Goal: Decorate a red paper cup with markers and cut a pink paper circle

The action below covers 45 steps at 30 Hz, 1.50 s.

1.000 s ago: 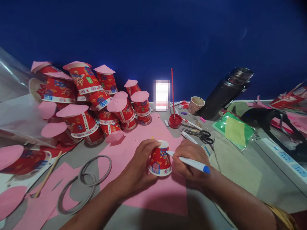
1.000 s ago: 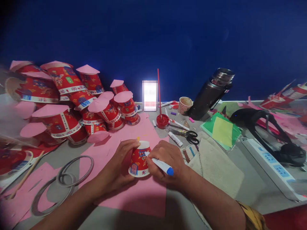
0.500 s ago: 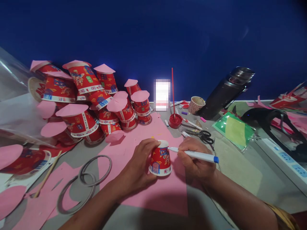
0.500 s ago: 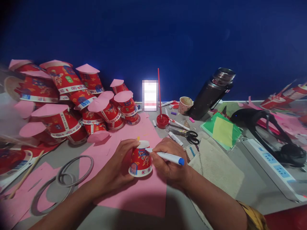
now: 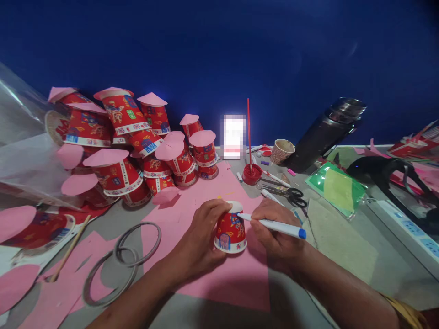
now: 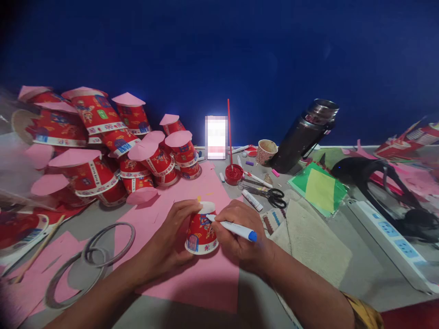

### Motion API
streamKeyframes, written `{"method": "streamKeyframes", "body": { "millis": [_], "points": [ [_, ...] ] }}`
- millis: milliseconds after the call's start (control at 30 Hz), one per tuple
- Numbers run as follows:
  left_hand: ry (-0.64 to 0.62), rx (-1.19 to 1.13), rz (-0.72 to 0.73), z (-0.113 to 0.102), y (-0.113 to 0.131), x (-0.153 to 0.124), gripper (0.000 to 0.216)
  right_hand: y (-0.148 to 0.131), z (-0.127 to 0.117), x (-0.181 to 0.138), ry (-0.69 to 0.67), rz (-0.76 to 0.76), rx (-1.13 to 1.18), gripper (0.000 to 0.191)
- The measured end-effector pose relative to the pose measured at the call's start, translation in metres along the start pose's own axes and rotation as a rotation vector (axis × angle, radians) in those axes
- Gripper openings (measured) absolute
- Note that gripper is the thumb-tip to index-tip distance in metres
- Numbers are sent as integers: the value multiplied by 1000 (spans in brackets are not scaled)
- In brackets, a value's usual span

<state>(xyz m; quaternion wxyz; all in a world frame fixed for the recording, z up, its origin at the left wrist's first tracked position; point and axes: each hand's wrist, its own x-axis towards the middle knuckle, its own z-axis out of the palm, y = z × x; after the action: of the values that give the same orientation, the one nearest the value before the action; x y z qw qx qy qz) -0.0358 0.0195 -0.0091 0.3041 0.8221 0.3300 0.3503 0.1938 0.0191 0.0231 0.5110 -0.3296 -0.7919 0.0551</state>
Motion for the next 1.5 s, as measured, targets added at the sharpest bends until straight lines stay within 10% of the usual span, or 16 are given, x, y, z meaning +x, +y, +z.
{"method": "streamKeyframes", "body": {
  "millis": [967, 1500],
  "points": [
    [11, -3, 3, 1, -1, -1, 97, -1, 3, -4, -4, 85, 79, 14],
    [269, -348, -418, -2, 8, 4, 93, 13, -1, -9, -50, 133, 15, 26]
  ]
}}
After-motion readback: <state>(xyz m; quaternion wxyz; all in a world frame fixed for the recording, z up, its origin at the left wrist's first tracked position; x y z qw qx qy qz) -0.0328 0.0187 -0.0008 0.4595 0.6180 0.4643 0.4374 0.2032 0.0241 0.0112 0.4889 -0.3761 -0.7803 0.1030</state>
